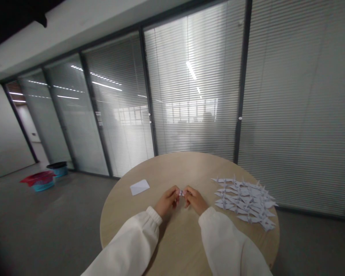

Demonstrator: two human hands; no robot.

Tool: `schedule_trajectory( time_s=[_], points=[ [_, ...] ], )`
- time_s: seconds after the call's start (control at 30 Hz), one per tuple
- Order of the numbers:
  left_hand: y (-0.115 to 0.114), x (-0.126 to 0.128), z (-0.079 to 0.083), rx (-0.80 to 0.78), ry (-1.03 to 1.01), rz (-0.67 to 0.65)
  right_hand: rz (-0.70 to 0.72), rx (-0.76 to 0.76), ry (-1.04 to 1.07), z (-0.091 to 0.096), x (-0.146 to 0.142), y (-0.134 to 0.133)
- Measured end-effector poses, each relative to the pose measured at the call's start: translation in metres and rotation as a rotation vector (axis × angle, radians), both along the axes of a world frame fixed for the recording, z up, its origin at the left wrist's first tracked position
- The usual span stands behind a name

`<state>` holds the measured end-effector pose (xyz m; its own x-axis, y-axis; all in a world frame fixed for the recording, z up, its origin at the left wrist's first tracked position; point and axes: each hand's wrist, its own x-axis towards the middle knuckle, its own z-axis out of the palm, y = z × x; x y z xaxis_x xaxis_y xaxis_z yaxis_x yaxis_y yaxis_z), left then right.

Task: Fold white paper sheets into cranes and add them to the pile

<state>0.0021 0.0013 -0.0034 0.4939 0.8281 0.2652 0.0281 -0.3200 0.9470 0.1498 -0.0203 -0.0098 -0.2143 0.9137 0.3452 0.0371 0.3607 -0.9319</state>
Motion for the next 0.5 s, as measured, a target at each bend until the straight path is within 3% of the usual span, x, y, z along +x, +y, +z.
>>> schedule_trajectory(
  time_s=[0.27, 0.5],
  points=[
    [-0.009, 0.0, 0.014, -0.268, -0.277, -0.215, 0.253, -0.158, 0.42, 0.009, -0.001, -0.009],
    [-0.019, 0.0, 0.021, -0.363, -0.372, -0.321, 0.34, -0.215, 0.501, 0.013, -0.003, -0.015]
  ],
)
